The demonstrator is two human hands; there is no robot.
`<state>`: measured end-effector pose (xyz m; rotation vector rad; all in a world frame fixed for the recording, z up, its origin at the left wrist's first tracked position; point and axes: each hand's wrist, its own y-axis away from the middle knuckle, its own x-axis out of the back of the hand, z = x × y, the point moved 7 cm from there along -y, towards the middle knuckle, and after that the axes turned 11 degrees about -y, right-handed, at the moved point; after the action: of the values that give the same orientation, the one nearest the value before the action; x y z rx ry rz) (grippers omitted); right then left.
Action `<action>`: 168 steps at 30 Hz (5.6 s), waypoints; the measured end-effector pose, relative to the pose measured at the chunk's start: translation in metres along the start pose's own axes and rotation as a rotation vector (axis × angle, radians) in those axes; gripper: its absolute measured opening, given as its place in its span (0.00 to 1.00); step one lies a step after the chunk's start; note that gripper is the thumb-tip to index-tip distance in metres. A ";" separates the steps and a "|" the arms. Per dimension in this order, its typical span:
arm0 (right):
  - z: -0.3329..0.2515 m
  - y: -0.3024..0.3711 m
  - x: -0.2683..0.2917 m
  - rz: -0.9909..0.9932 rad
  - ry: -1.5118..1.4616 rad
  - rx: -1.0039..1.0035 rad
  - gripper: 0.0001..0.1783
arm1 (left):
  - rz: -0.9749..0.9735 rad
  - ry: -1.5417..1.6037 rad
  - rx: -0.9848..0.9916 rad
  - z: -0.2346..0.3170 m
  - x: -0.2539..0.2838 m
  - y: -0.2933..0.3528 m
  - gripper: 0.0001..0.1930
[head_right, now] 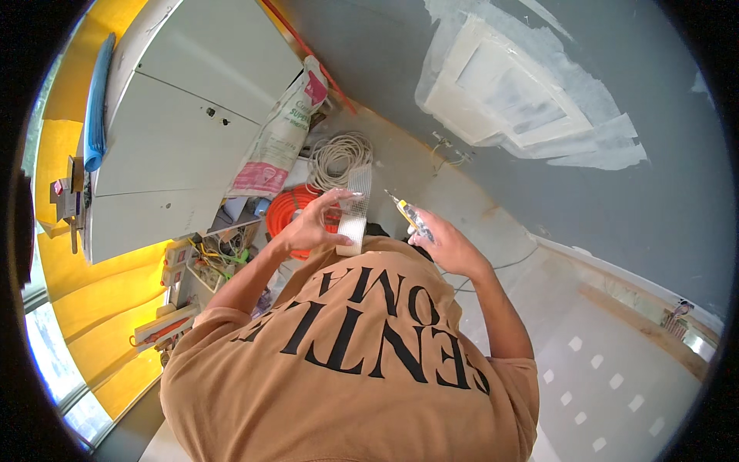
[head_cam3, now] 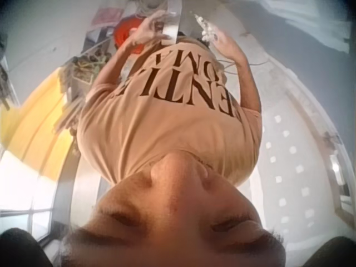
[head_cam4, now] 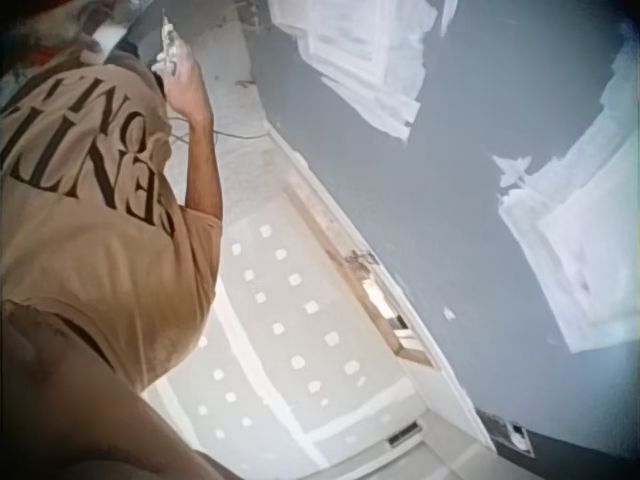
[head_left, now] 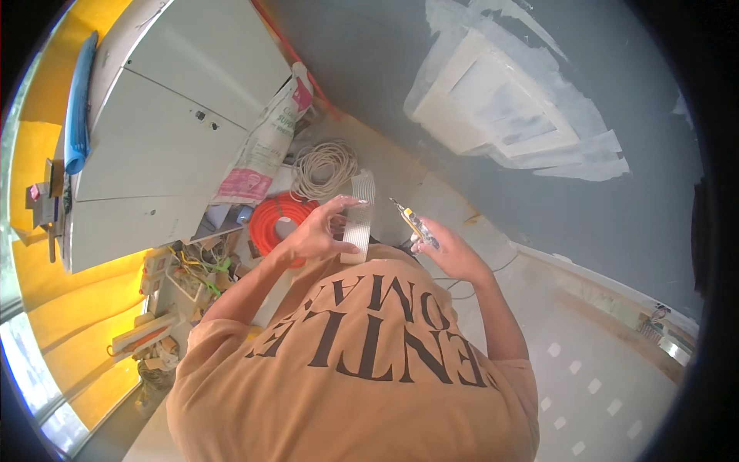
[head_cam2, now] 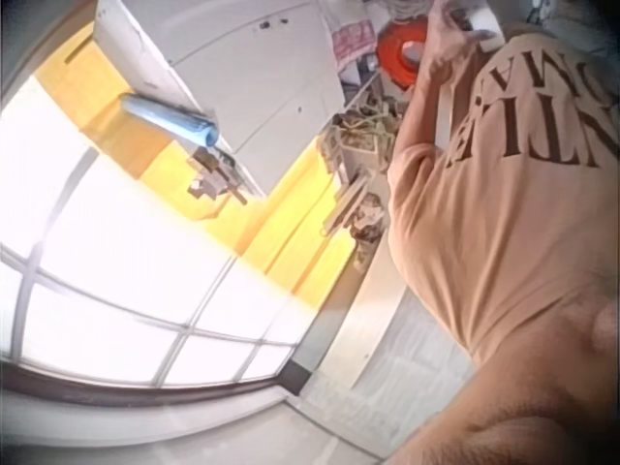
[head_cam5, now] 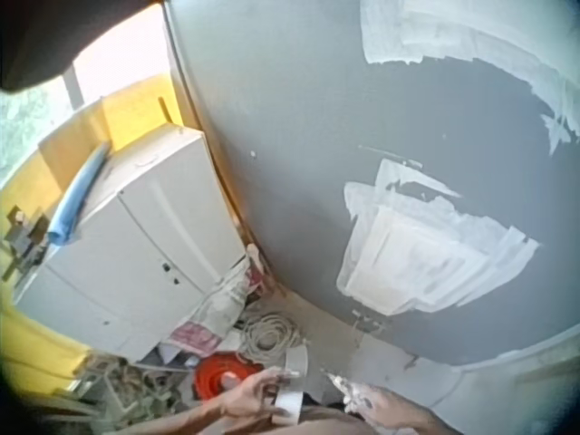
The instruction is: Applying mesh tape and possibly joint compound to repair holes in a wall.
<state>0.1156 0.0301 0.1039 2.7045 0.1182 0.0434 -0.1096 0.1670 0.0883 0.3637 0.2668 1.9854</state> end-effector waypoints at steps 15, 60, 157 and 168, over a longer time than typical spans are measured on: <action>-0.063 -0.018 -0.032 -0.056 0.480 0.311 0.22 | 0.049 -0.078 -0.006 0.003 0.003 0.002 0.50; -0.088 -0.142 -0.065 -0.126 0.038 0.193 0.33 | 1.136 -1.687 0.067 0.257 0.478 0.159 0.46; -0.032 0.073 0.336 1.721 -0.119 0.935 0.18 | 0.902 -0.035 -0.774 0.195 0.074 -0.373 0.12; -0.024 0.064 0.356 1.717 -0.223 0.931 0.21 | 0.956 -0.074 -0.729 0.200 0.071 -0.370 0.13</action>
<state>0.4739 0.0142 0.1568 2.5272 -2.6839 0.2169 0.2458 0.3933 0.1565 0.0709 -0.8174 2.7914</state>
